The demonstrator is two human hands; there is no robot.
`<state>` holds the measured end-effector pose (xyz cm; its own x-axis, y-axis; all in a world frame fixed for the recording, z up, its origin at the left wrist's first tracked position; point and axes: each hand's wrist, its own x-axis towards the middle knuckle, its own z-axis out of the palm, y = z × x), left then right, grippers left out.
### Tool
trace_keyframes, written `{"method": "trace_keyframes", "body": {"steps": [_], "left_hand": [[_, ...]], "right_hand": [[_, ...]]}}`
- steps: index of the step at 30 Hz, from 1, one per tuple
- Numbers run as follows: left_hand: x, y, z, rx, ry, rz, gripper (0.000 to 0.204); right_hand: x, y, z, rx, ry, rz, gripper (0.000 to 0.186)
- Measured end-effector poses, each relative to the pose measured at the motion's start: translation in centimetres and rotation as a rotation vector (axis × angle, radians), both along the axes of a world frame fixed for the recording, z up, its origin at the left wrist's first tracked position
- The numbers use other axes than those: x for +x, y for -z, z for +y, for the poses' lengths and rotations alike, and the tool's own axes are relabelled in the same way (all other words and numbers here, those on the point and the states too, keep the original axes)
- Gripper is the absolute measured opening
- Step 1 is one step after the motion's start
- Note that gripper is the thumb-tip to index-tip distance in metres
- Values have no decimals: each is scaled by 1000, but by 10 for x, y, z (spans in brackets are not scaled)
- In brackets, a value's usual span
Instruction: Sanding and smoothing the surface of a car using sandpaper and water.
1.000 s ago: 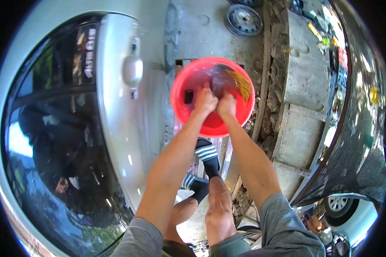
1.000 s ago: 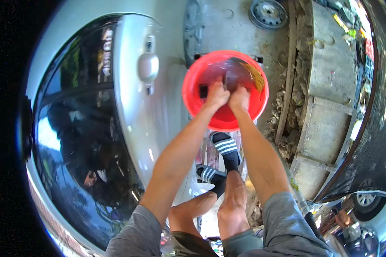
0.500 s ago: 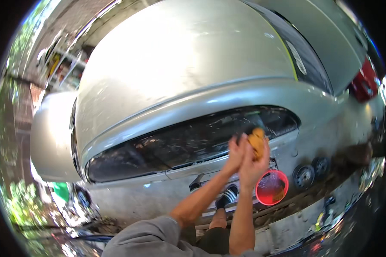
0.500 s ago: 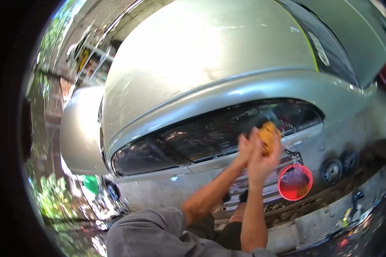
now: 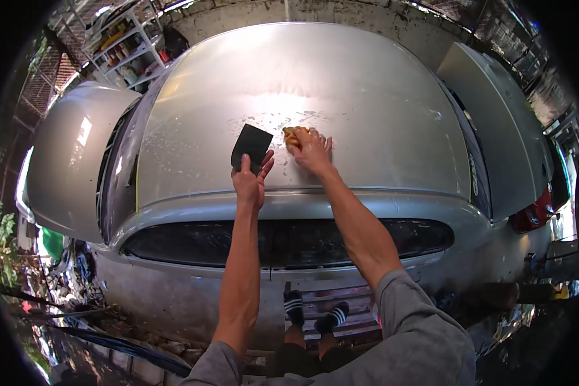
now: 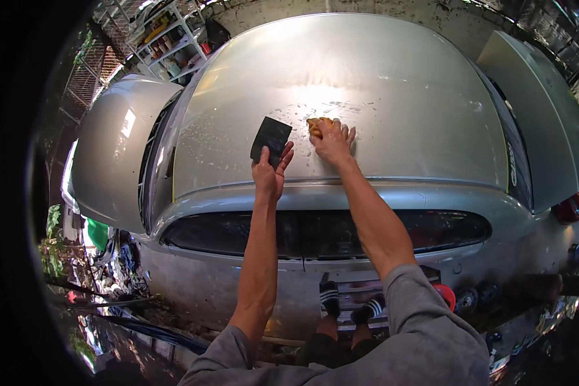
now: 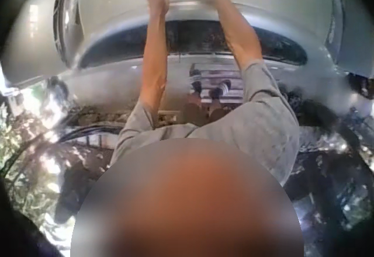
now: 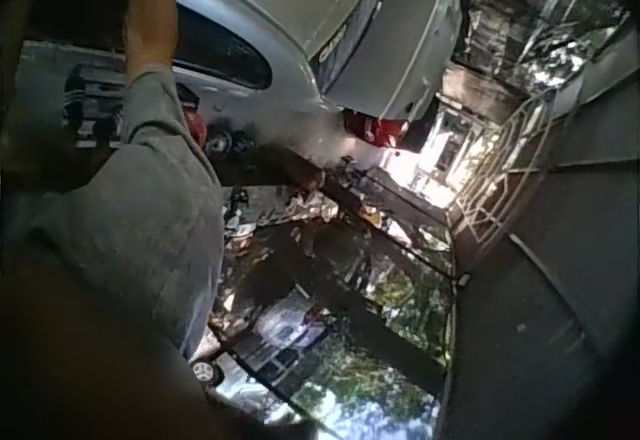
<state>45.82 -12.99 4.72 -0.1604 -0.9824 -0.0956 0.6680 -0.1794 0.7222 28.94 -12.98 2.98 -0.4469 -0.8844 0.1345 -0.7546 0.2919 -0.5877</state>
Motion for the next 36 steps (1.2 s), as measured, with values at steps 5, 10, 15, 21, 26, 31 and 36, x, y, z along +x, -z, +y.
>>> {"method": "trace_keyframes", "body": {"steps": [5, 10, 15, 21, 26, 31, 36], "left_hand": [[-4, -16, -7, -74, 506, -236, 35], [-52, -15, -11, -197, 891, -343, 31], [-80, -14, -4, -770, 61, -861, 53], [-115, 44, -35, -906, -292, -1664, 48], [-132, 33, -52, -1020, -90, -1369, 22], [-198, -14, -29, -1111, 302, -1014, 21], [-167, 16, -80, -1164, 110, -1146, 25]], "right_hand": [[-22, -56, 44, -260, -243, -932, 65], [-80, -46, 80, 239, -467, -1238, 46], [-113, -54, 104, 14, -40, -1284, 42], [-127, 32, 109, -4, -169, 550, 53], [-113, -18, 102, 286, -206, 235, 70], [-100, 53, 103, -46, -246, 309, 73], [-167, 25, 26, 110, -191, 341, 74]]}}
